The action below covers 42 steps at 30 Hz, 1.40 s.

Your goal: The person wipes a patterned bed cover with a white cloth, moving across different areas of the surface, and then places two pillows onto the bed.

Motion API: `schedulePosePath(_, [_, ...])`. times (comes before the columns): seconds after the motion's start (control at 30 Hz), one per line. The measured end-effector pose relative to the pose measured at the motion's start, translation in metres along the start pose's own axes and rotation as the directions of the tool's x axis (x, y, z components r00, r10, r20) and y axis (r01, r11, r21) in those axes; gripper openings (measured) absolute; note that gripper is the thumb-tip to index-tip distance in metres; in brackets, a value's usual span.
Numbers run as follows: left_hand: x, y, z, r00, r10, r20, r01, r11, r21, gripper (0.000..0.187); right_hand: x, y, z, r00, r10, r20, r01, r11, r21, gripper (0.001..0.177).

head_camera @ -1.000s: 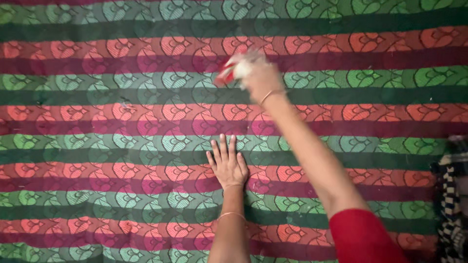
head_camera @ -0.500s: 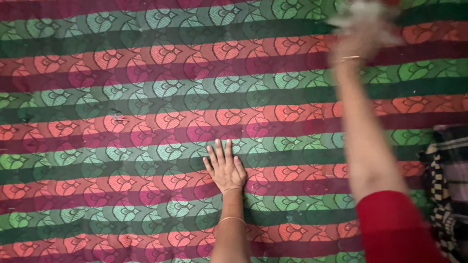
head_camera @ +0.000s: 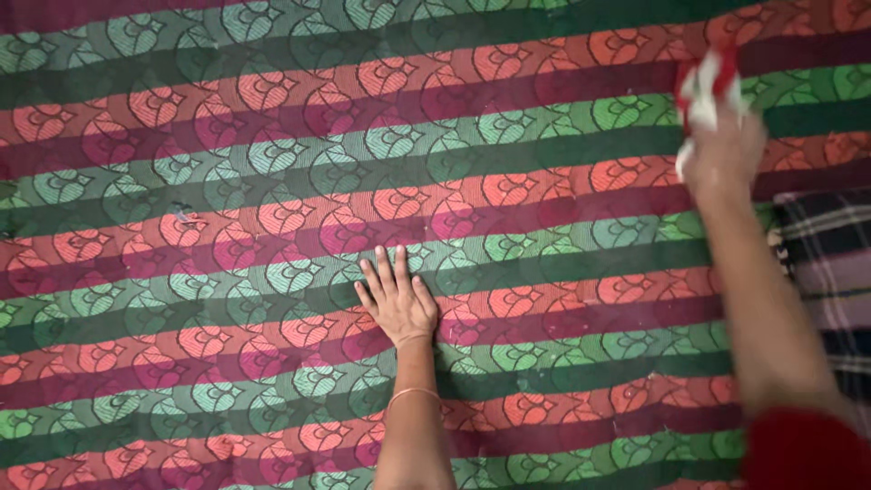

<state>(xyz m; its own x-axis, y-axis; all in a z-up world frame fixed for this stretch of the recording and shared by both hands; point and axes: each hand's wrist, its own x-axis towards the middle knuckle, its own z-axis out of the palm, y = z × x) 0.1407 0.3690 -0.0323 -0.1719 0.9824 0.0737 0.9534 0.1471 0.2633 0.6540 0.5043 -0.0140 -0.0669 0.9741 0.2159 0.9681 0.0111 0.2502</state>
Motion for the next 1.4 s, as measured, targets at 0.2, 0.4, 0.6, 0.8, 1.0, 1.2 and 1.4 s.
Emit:
schedulePosePath(0.2, [0.001,0.002,-0.004,1.000,-0.003,0.005,0.003,1.000,-0.011,0.058,-0.166,-0.076,-0.124,0.684,0.165,0.711,-0.323,0.942,0.092,0.030])
schedulePosePath(0.4, [0.001,0.001,-0.002,1.000,0.012,-0.011,-0.012,1.000,-0.005,0.059,-0.015,-0.138,-0.147,0.922,-0.243,0.302,-0.009,0.766,0.643,0.070])
schedulePosePath(0.6, [0.000,0.002,0.001,1.000,-0.002,-0.013,0.003,1.000,0.012,0.060,0.143,-0.228,-0.027,0.962,-0.081,-0.262,0.237,0.726,0.646,0.061])
schedulePosePath(0.8, [-0.001,0.001,0.000,1.000,-0.006,-0.015,0.006,1.000,0.005,0.059,0.001,-0.250,-0.063,0.949,-0.314,0.015,0.179,0.578,0.796,0.033])
schedulePosePath(1.0, [0.003,0.003,-0.001,1.000,0.002,-0.030,-0.002,1.000,0.013,0.058,-0.099,-0.208,-0.177,0.469,-0.791,0.393,0.053,0.469,0.881,0.020])
schedulePosePath(1.2, [0.001,0.004,-0.004,0.997,0.023,-0.075,-0.023,1.000,-0.002,0.057,0.069,-0.184,-0.065,0.940,-0.323,-0.107,0.286,0.580,0.763,0.047])
schedulePosePath(1.4, [0.000,0.006,-0.007,1.000,-0.005,-0.030,0.005,1.000,-0.003,0.057,0.022,-0.246,-0.040,0.991,-0.131,-0.023,0.125,0.861,0.493,0.048])
